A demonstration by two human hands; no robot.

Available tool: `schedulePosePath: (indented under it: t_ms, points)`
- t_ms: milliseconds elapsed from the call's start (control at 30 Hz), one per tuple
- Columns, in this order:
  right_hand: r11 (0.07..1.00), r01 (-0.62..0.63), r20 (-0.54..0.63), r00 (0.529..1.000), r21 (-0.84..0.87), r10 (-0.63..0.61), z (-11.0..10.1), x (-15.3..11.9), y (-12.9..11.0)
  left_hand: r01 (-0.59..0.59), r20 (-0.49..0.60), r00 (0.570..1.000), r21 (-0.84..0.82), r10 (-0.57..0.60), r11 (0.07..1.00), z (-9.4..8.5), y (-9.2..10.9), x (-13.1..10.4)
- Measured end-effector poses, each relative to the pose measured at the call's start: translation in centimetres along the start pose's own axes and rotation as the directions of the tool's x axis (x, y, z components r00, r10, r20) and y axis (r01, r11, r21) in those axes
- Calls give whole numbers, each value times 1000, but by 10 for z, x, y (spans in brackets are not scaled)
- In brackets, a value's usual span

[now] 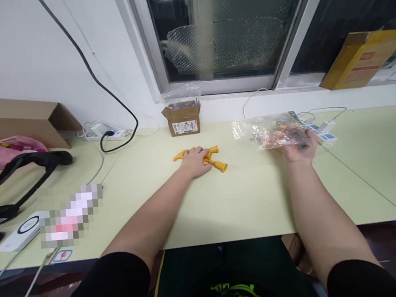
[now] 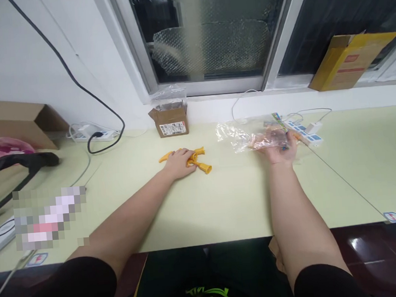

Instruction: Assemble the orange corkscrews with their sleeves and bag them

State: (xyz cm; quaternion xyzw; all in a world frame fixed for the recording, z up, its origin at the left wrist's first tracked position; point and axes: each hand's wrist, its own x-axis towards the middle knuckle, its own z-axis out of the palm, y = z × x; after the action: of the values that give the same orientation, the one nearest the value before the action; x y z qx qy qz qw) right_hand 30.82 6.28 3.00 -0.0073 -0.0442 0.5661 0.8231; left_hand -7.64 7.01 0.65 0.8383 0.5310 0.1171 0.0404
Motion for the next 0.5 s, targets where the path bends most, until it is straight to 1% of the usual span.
schedulePosePath:
  t_ms: [67, 100, 133, 167, 233, 300, 367, 433, 500]
  points:
    - [970, -64, -25, 998, -235, 60, -4, 2, 12, 28, 8, 1000, 7, -28, 1000, -10, -21, -9]
    - [924, -104, -43, 995, -369, 95, -7, 3, 18, 46, 16, 999, -4, -46, 999, -15, -29, -12]
    - [852, -153, -63, 988, -501, 140, -9, 3, 24, 62, 26, 998, -21, -61, 998, -19, -35, -14]
    - [760, -203, -90, 978, -617, 189, -12, 3, 30, 74, 40, 997, -42, -72, 996, -23, -39, -15]
    - [577, -266, -136, 956, -772, 259, -17, 0, 41, 70, 60, 996, -83, -65, 994, -30, -42, -17]
    - [441, -308, -188, 937, -843, 294, -21, -5, 51, 31, 42, 999, -135, -25, 990, -35, -36, -17]
    - [337, -385, -273, 902, -859, 334, -24, -12, 59, -27, 21, 999, -206, 32, 978, -37, -24, -18]
    - [245, -473, -358, 846, -846, 396, -24, -19, 66, -67, 19, 997, -294, 76, 954, -35, -10, -19]
    - [170, -520, -396, 790, -837, 468, -23, -25, 71, -73, -1, 997, -395, 80, 916, -30, 3, -18]
